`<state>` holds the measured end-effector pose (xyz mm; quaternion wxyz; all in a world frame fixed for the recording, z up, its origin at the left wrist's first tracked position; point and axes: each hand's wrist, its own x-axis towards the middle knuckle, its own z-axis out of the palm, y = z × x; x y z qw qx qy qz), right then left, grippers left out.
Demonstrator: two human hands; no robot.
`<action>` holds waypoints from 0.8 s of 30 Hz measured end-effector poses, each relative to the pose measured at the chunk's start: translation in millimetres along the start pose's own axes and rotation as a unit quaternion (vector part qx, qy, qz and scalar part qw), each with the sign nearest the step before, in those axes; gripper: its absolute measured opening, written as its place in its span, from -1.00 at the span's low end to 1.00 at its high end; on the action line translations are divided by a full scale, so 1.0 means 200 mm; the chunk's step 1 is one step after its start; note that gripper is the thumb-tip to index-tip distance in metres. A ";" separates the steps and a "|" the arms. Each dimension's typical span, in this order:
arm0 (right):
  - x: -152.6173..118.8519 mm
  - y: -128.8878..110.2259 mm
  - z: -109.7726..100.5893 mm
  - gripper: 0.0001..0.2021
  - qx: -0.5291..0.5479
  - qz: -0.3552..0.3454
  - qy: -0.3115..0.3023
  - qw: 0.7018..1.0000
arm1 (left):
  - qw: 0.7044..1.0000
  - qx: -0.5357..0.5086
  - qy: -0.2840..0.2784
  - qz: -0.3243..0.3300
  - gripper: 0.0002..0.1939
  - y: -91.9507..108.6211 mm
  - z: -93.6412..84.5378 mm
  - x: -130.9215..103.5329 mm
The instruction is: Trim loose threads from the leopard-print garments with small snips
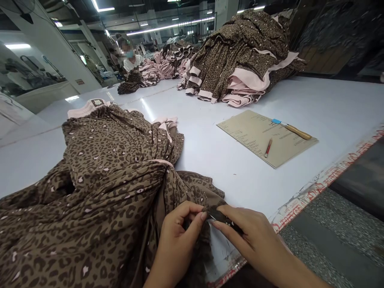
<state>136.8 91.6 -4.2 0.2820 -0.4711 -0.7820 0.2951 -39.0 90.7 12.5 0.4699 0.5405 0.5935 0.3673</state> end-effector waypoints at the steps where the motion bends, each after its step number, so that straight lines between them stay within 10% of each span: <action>1: 0.00 0.00 0.00 -0.71 -0.002 0.001 0.000 1.000 | 1.000 0.001 -0.004 -0.001 -0.84 0.00 0.00 0.00; 24: 0.00 -0.02 0.00 -0.77 -0.012 0.001 -0.018 1.000 | 0.997 0.056 0.008 0.059 -0.84 0.00 0.02 0.00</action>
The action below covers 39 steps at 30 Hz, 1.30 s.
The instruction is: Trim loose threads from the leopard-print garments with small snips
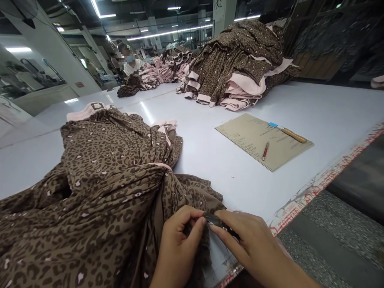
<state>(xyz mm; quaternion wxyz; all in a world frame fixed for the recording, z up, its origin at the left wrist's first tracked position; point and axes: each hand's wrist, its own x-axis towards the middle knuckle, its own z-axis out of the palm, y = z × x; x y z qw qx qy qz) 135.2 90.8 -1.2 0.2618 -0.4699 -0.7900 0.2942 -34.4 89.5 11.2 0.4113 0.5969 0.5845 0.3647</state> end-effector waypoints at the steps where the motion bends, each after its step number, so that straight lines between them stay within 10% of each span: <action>1: 0.00 0.00 0.00 -0.77 0.011 -0.004 -0.005 1.000 | 1.000 0.001 -0.003 0.002 -0.84 0.00 0.00 0.00; 27: 0.00 0.02 0.06 -0.75 -0.001 -0.026 0.046 0.999 | 1.000 -0.009 -0.014 0.000 -0.83 -0.01 -0.01 0.00; 34: -0.02 0.10 -0.03 -0.73 0.093 0.100 0.037 0.990 | 0.986 0.079 0.026 0.145 -0.88 -0.03 -0.02 -0.02; 39: -0.03 0.24 -0.08 -0.66 0.161 0.174 0.077 0.968 | 0.964 0.167 -0.081 0.189 -0.82 0.00 0.02 0.02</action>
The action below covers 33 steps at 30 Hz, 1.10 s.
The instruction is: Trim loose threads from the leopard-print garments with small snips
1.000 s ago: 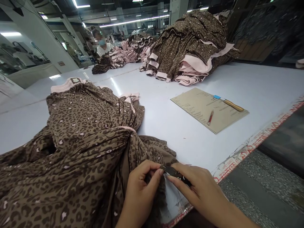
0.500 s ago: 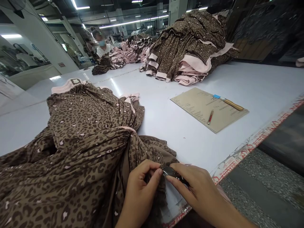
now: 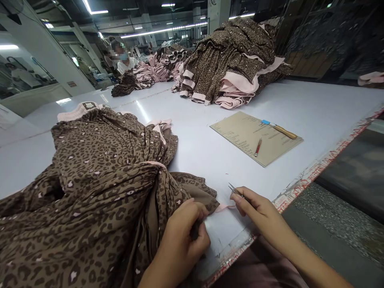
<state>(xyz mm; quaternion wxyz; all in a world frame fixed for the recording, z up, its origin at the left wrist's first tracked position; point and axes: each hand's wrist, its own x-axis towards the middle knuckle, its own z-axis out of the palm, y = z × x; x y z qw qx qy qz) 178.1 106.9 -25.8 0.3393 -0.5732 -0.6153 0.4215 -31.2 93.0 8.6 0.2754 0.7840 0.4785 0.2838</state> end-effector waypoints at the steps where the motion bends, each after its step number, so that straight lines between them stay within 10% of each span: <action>1: 0.01 0.02 0.01 -0.67 0.003 0.008 -0.002 1.000 | 0.999 0.032 -0.019 -0.010 -0.83 0.01 0.01 0.02; 11: 0.03 -0.11 0.19 -0.78 0.062 -0.063 -0.088 0.992 | 0.967 0.249 -0.017 -0.044 -0.81 0.00 0.09 0.03; 20: 0.15 0.00 0.07 -0.70 -0.031 0.005 0.017 0.999 | 0.993 0.107 -0.044 0.040 -0.84 -0.05 0.02 0.04; 29: 0.16 -0.01 0.15 -0.86 -0.061 -0.002 -0.045 0.997 | 0.995 0.031 0.096 -0.024 -0.67 0.03 -0.25 -0.02; 33: 0.16 -0.05 0.11 -0.79 0.063 -0.020 -0.116 0.991 | 0.991 0.122 0.030 -0.046 -0.81 0.05 -0.18 -0.01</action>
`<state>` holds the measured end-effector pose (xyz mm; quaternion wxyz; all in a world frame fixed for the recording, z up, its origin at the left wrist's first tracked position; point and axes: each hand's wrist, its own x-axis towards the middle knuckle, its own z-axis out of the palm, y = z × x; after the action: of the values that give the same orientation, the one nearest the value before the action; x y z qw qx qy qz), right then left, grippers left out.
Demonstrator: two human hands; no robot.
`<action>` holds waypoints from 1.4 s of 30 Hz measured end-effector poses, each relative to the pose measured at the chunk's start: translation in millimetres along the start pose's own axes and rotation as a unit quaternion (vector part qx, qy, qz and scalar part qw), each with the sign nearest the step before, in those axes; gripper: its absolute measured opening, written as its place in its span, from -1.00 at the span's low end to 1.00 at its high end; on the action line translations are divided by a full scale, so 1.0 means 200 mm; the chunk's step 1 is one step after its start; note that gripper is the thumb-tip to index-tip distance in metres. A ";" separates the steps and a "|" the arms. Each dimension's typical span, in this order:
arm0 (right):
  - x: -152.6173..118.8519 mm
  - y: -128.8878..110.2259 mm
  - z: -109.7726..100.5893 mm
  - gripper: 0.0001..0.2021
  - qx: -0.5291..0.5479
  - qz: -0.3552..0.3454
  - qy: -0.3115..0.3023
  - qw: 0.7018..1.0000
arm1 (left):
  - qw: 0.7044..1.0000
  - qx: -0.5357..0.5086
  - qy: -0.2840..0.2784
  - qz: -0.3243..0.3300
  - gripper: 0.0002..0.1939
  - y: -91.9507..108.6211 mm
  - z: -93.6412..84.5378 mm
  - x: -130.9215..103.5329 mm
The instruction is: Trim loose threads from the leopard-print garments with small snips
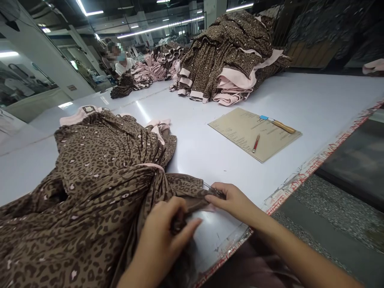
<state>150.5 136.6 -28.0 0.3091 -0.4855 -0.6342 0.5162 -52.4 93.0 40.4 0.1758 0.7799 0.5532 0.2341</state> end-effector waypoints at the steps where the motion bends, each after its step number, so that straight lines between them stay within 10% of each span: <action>1: -0.01 -0.02 0.00 -0.79 0.034 -0.008 -0.018 0.999 | 0.999 0.035 -0.017 0.006 -0.84 0.01 0.05 0.01; 7: -0.04 -0.08 0.07 -0.82 0.166 -0.032 -0.040 0.985 | 0.995 0.099 0.007 0.018 -0.86 0.04 0.24 0.05; 42: -0.16 -0.11 0.08 -0.77 -0.008 -0.034 -0.023 0.999 | 0.995 -0.046 0.092 -0.010 -0.85 -0.04 0.22 -0.02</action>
<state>139.7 101.8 -7.2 0.3077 -0.4542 -0.6611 0.5118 -35.7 91.3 -1.9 0.1624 0.7404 0.5636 0.3282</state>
